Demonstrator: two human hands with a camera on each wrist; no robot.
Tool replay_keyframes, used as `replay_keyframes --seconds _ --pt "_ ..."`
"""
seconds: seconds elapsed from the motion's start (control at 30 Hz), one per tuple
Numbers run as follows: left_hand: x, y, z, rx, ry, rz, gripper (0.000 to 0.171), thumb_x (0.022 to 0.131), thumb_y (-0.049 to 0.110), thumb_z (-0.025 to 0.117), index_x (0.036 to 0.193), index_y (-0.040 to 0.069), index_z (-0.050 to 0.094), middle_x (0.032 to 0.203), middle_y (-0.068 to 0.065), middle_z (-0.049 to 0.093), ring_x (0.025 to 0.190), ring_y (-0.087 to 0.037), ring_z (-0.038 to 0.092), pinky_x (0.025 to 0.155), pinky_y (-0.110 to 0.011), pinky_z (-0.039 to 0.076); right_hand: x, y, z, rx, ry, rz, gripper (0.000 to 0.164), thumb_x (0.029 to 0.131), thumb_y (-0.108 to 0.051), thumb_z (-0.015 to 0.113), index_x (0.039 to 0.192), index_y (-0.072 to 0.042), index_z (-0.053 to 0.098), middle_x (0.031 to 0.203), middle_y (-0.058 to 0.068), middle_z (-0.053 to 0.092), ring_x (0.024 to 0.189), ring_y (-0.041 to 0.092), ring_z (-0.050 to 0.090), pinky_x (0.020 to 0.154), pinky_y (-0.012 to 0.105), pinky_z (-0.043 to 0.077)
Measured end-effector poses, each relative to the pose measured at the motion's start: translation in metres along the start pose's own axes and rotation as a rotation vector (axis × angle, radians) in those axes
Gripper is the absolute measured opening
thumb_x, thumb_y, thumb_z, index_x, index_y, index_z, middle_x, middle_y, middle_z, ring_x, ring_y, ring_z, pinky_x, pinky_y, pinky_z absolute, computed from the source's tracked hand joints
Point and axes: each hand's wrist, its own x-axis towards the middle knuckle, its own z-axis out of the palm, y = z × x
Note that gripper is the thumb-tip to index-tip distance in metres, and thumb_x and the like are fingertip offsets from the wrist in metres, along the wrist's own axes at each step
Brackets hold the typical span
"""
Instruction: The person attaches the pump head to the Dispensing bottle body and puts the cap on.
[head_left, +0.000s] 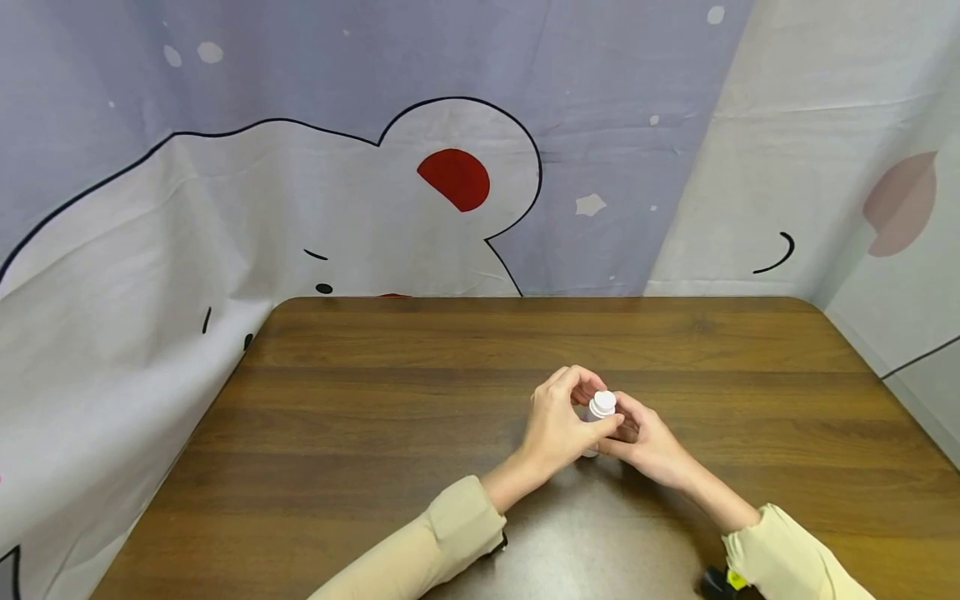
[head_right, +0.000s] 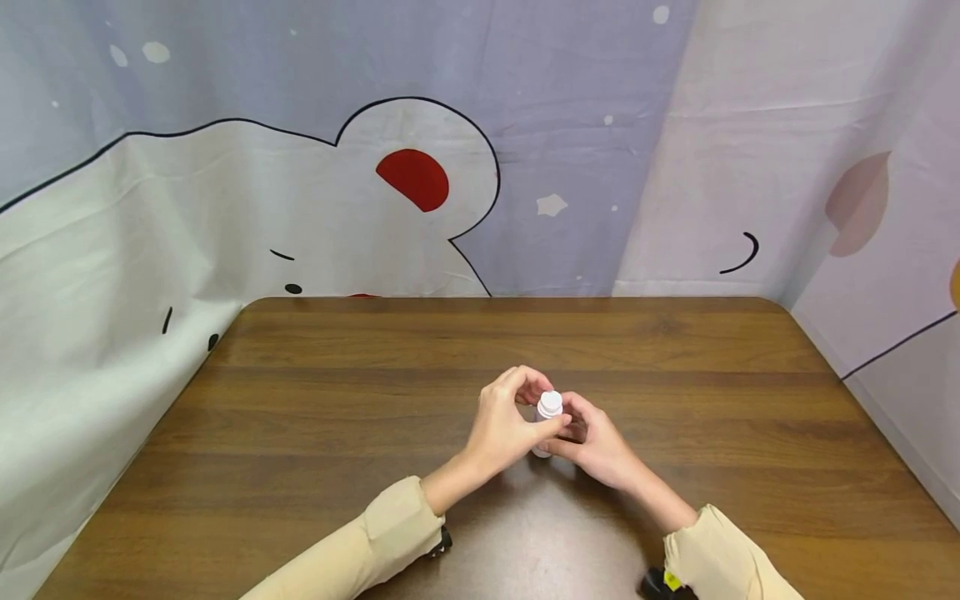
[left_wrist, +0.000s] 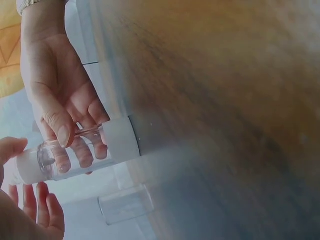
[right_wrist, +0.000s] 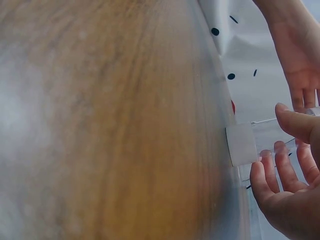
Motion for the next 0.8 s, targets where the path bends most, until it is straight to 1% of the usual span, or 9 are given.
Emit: replay_keyframes --seconds 0.13,0.27,0.47,0.57,0.7,0.77,0.8 --pt "-0.0005 -0.0003 -0.0002 -0.017 -0.01 0.006 0.03 0.067 0.013 0.083 0.091 0.009 0.065 0.083 -0.003 0.064 0.073 -0.01 0.06 0.069 -0.016 0.051 -0.0001 -0.003 0.0004 0.002 0.001 -0.003 0.043 0.083 0.005 0.068 0.119 0.011 0.047 0.11 -0.01 0.059 0.1 -0.003 0.06 0.083 0.016 0.053" --pt "-0.001 -0.0004 -0.0007 -0.009 -0.016 0.02 0.029 0.068 0.01 0.08 0.093 0.01 0.066 0.086 -0.003 0.066 0.074 -0.009 0.062 0.07 -0.016 0.052 -0.0002 -0.0049 0.0007 -0.021 0.005 -0.001 0.043 0.084 0.004 0.068 0.12 0.012 0.047 0.112 -0.007 0.059 0.102 -0.004 0.059 0.084 0.015 0.052" --pt "-0.0018 -0.0009 -0.0025 0.004 -0.039 0.058 0.034 0.067 0.007 0.076 0.1 0.009 0.068 0.091 -0.002 0.069 0.078 -0.009 0.064 0.072 -0.011 0.05 -0.0006 -0.0034 0.0003 -0.047 0.01 -0.003 0.043 0.083 0.006 0.067 0.121 0.012 0.047 0.11 -0.016 0.059 0.101 -0.005 0.058 0.084 0.014 0.051" --pt "-0.002 -0.0005 -0.0031 0.02 -0.048 0.077 0.034 0.067 0.007 0.074 0.1 0.009 0.069 0.092 -0.001 0.07 0.08 -0.006 0.065 0.073 -0.009 0.05 -0.0007 -0.0029 0.0002 -0.051 0.009 -0.002 0.044 0.083 0.005 0.067 0.122 0.012 0.046 0.109 -0.017 0.058 0.101 -0.005 0.058 0.084 0.015 0.051" --pt "-0.002 -0.0004 -0.003 0.031 -0.065 0.093 0.034 0.066 0.007 0.072 0.1 0.01 0.068 0.093 -0.001 0.07 0.083 -0.006 0.065 0.073 -0.007 0.049 -0.0007 -0.0028 0.0001 -0.057 0.012 -0.006 0.046 0.083 0.005 0.067 0.124 0.013 0.045 0.11 -0.011 0.059 0.1 -0.004 0.059 0.083 0.016 0.052" --pt "-0.0021 -0.0005 -0.0026 0.046 -0.068 0.098 0.034 0.065 0.008 0.071 0.099 0.01 0.068 0.093 -0.001 0.07 0.084 -0.007 0.065 0.073 -0.006 0.048 -0.0005 -0.0026 0.0002 -0.059 0.014 -0.008 0.048 0.083 0.006 0.066 0.125 0.014 0.045 0.111 -0.004 0.06 0.1 -0.005 0.059 0.083 0.015 0.052" --pt "-0.0019 -0.0006 -0.0025 0.038 -0.072 0.097 0.034 0.065 0.009 0.071 0.099 0.01 0.068 0.093 -0.002 0.07 0.084 -0.008 0.066 0.074 -0.007 0.047 -0.0003 -0.0025 0.0003 -0.058 0.014 -0.011 0.049 0.083 0.006 0.066 0.125 0.015 0.044 0.112 0.001 0.06 0.1 -0.005 0.059 0.083 0.015 0.052"
